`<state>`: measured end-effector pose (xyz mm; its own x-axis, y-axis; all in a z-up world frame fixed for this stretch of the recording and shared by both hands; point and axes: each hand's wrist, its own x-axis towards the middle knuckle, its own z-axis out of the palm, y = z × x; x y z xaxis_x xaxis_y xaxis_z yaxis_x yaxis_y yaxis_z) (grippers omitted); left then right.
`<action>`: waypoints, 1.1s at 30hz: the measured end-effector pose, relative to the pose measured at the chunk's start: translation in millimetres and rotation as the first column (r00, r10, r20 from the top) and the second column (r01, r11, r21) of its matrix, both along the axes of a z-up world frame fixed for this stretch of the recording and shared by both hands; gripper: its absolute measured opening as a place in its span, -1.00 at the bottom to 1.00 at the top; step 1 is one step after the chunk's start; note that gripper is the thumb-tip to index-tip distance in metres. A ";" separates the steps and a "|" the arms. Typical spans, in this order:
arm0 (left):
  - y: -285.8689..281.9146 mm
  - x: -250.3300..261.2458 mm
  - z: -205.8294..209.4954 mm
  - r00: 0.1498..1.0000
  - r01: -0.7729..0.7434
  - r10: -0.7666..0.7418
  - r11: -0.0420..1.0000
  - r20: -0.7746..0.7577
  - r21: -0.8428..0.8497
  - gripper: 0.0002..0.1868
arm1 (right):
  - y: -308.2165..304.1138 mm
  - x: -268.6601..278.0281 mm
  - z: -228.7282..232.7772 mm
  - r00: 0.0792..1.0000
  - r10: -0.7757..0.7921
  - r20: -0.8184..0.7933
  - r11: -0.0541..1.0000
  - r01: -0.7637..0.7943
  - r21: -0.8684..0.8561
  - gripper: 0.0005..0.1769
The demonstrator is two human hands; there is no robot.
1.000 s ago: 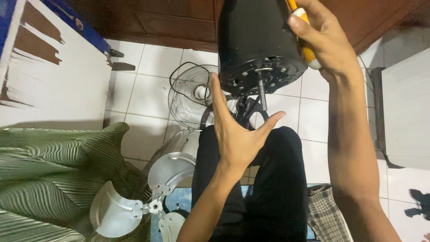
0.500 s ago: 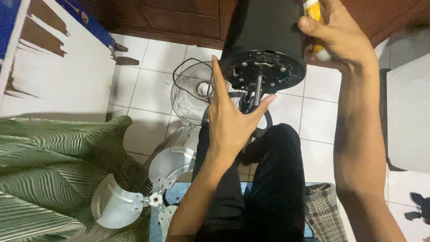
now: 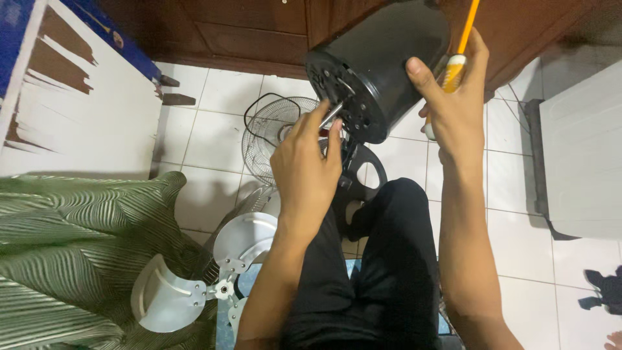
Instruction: The person disassembles a standing fan by removing the front grille and motor housing using a screwdriver. The person then wipes the motor housing with a cloth.
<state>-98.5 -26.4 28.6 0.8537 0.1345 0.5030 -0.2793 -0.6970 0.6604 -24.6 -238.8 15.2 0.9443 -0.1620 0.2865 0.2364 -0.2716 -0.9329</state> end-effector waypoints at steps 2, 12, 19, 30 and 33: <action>-4.4 3.8 -1.5 1.000 0.015 -0.013 0.992 -0.012 0.123 -0.84 | 6.8 -11.0 -1.4 0.994 -0.106 -0.039 0.994 0.106 -0.022 0.17; 7.2 23.7 -12.6 0.989 0.150 -0.143 0.936 -0.045 0.318 -0.69 | 30.7 -59.6 -3.0 0.962 -0.268 0.043 0.959 0.262 0.106 0.12; 13.1 38.0 -20.6 0.991 0.137 -0.129 0.932 -0.044 0.335 -0.88 | 39.3 -71.9 -7.4 0.961 -0.277 -0.005 0.950 0.274 0.151 -0.06; -3.7 14.8 -19.0 0.994 0.111 -0.106 0.964 -0.030 0.242 -0.82 | 62.3 -186.8 -52.4 0.985 -0.170 0.030 0.943 0.154 0.295 -0.25; -12.5 5.5 -20.4 0.994 0.072 -0.045 0.961 -0.104 0.268 -0.85 | 77.9 -204.9 -75.6 0.998 -0.056 0.032 0.969 0.046 0.244 -0.30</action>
